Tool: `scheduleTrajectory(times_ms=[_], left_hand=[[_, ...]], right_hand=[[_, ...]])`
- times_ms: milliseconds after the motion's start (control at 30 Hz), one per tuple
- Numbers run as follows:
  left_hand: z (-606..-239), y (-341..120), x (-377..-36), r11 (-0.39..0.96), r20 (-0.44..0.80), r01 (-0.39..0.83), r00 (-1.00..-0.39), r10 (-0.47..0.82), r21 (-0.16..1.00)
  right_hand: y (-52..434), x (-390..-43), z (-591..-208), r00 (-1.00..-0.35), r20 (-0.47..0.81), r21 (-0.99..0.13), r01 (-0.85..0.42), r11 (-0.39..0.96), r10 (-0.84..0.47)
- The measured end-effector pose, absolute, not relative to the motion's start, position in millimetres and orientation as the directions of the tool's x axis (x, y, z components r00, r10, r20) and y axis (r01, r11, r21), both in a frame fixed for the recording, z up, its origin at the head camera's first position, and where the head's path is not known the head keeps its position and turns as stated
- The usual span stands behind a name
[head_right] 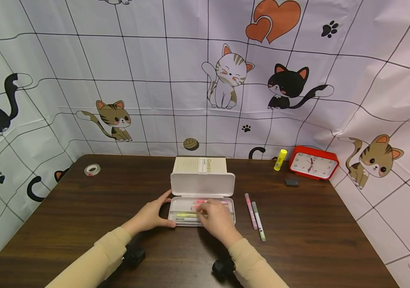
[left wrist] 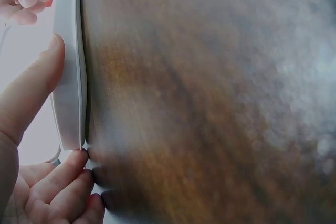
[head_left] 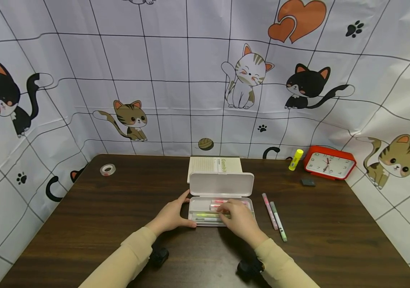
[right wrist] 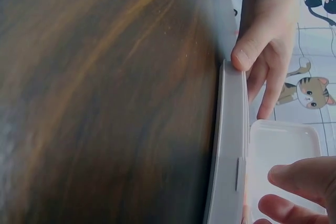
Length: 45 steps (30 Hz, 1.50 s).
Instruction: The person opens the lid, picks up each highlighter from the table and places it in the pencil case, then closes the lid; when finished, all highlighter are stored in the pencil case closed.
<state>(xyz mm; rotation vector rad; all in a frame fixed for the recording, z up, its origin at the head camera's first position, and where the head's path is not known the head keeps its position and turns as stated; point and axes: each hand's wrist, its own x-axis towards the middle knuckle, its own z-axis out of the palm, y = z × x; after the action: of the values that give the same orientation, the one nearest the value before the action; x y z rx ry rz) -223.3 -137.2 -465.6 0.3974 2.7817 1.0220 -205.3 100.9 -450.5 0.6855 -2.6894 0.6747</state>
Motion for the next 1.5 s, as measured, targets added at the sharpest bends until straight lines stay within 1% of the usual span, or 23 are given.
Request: scheduleTrajectory(times_ms=[233, 467, 700, 1067, 1500], left_hand=[[-465, -138, -222, 0.733, -0.053, 0.196, -0.952, 0.302, 0.651], [-464, -138, -222, 0.733, -0.053, 0.193, -0.953, 0.299, 0.652], [-466, -137, -224, 0.733, -0.046, 0.195, -0.954, 0.295, 0.652], [-464, -137, -224, 0.733, -0.05, 0.193, -0.954, 0.296, 0.652], [-465, -136, -224, 0.74, -0.051, 0.194, -0.954, 0.294, 0.644]], right_hand=[[112, -204, -451, -0.879, 0.346, -0.386, -0.452, 0.804, -0.328], [126, -203, -453, -0.873, 0.384, -0.38, -0.447, 0.81, -0.301], [141, -203, -454, -0.898, 0.343, -0.416, -0.409, 0.812, -0.276], [170, -201, -451, -0.929, 0.3, -0.438, -0.335, 0.835, -0.215], [200, -198, -450, -0.945, 0.28, -0.447, -0.283, 0.849, -0.168]])
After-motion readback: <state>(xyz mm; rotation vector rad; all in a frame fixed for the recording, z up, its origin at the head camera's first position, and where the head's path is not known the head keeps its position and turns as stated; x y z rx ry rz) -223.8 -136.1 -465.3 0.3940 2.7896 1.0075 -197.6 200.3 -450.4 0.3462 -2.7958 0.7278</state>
